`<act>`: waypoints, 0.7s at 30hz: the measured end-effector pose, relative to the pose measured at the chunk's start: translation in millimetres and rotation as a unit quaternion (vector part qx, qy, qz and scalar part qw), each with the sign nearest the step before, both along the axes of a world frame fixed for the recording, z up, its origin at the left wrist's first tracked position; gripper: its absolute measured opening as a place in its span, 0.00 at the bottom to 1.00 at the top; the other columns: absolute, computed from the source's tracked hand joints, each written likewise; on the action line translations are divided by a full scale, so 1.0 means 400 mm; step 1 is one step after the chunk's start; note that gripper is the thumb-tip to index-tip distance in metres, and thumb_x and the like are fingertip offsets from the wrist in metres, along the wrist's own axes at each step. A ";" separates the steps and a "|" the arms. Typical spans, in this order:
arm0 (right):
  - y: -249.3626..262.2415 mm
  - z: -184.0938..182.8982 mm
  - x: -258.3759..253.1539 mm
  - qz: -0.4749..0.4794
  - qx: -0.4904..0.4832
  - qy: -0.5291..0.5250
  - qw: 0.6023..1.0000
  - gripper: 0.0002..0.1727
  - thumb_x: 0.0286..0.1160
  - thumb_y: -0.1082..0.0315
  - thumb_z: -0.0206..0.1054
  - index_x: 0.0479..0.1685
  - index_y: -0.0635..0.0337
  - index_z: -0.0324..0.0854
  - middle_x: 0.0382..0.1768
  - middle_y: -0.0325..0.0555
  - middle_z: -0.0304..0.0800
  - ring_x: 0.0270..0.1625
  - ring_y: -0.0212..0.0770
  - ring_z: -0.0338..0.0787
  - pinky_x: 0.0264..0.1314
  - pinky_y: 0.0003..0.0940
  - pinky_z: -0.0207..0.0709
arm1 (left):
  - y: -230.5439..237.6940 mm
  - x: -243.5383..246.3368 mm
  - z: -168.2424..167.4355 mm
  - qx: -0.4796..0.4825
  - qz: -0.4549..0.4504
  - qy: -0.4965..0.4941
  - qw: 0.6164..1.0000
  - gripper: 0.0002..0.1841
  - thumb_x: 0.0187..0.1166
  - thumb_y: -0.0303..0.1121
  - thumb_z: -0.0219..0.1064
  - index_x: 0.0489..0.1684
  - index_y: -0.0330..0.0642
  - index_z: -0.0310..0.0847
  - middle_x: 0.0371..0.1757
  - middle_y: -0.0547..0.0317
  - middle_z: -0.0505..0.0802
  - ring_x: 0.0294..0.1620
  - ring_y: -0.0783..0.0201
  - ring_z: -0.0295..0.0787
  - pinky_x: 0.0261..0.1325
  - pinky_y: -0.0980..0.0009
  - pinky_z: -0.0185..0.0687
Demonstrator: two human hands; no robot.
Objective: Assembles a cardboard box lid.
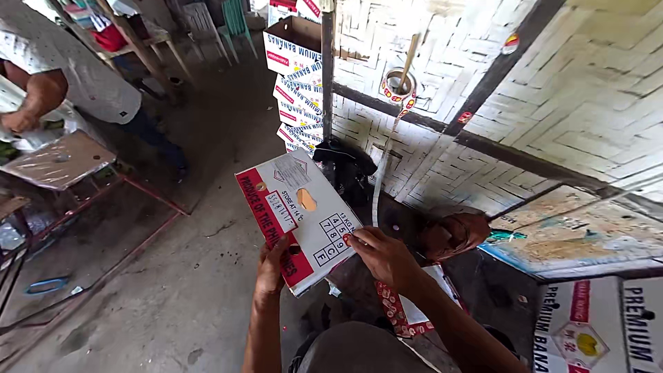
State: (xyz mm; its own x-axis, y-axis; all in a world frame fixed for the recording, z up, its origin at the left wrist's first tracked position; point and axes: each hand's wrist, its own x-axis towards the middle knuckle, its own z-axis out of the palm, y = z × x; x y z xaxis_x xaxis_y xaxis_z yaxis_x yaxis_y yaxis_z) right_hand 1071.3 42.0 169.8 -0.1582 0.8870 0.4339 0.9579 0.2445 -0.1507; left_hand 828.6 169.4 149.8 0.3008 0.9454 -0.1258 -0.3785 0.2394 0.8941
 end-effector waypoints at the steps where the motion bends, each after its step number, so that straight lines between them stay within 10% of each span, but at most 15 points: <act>1: -0.001 0.003 0.000 0.004 -0.016 0.013 1.000 0.17 0.81 0.64 0.63 0.63 0.54 0.89 0.64 0.50 0.90 0.69 0.52 0.88 0.57 0.42 0.89 | 0.004 -0.001 0.001 -0.005 0.003 0.003 1.000 0.10 0.86 0.27 0.52 0.53 0.33 0.76 0.33 0.54 0.96 0.33 0.64 0.96 0.40 0.67 0.95; 4: 0.017 -0.022 -0.013 0.045 -0.026 0.122 0.991 0.22 0.78 0.47 0.67 0.64 0.45 0.91 0.71 0.47 0.87 0.79 0.52 0.80 0.77 0.51 0.78 | 0.001 -0.032 0.008 -0.030 0.021 0.007 0.999 0.14 0.88 0.27 0.51 0.64 0.31 0.72 0.39 0.52 0.96 0.39 0.61 0.96 0.47 0.62 0.95; 7: 0.072 -0.070 -0.060 0.175 0.039 0.293 0.939 0.12 0.77 0.51 0.70 0.46 0.46 0.91 0.67 0.41 0.88 0.80 0.45 0.78 0.84 0.47 0.71 | -0.017 -0.130 -0.006 -0.039 0.087 -0.014 0.995 0.19 0.87 0.28 0.55 0.73 0.31 0.67 0.45 0.49 0.95 0.44 0.59 0.95 0.52 0.58 0.93; 10: 0.122 -0.082 -0.115 0.169 -0.024 0.505 0.846 0.12 0.88 0.61 0.58 0.44 0.47 0.89 0.55 0.23 0.93 0.61 0.24 0.88 0.63 0.27 0.84 | -0.058 -0.273 -0.031 -0.040 0.140 -0.051 0.988 0.16 0.85 0.28 0.57 0.68 0.33 0.72 0.43 0.51 0.95 0.41 0.61 0.95 0.50 0.60 0.93; 16: 0.363 -0.142 -0.334 0.038 -0.184 0.572 0.798 0.17 0.91 0.59 0.51 0.43 0.61 0.81 0.34 0.31 0.91 0.38 0.27 0.91 0.47 0.29 0.89 | -0.200 -0.676 -0.011 0.059 0.274 -0.076 0.957 0.12 0.82 0.32 0.56 0.57 0.43 0.82 0.39 0.59 0.97 0.37 0.67 0.95 0.43 0.67 0.93; 21: 0.622 -0.156 -0.639 0.079 -0.269 0.539 0.794 0.30 0.95 0.51 0.42 0.76 0.71 0.67 0.60 0.53 0.84 0.56 0.39 0.88 0.60 0.42 0.86 | -0.319 -1.185 -0.105 0.137 0.425 -0.070 0.892 0.15 0.75 0.52 0.72 0.49 0.55 0.92 0.39 0.63 0.98 0.38 0.71 0.95 0.45 0.70 0.93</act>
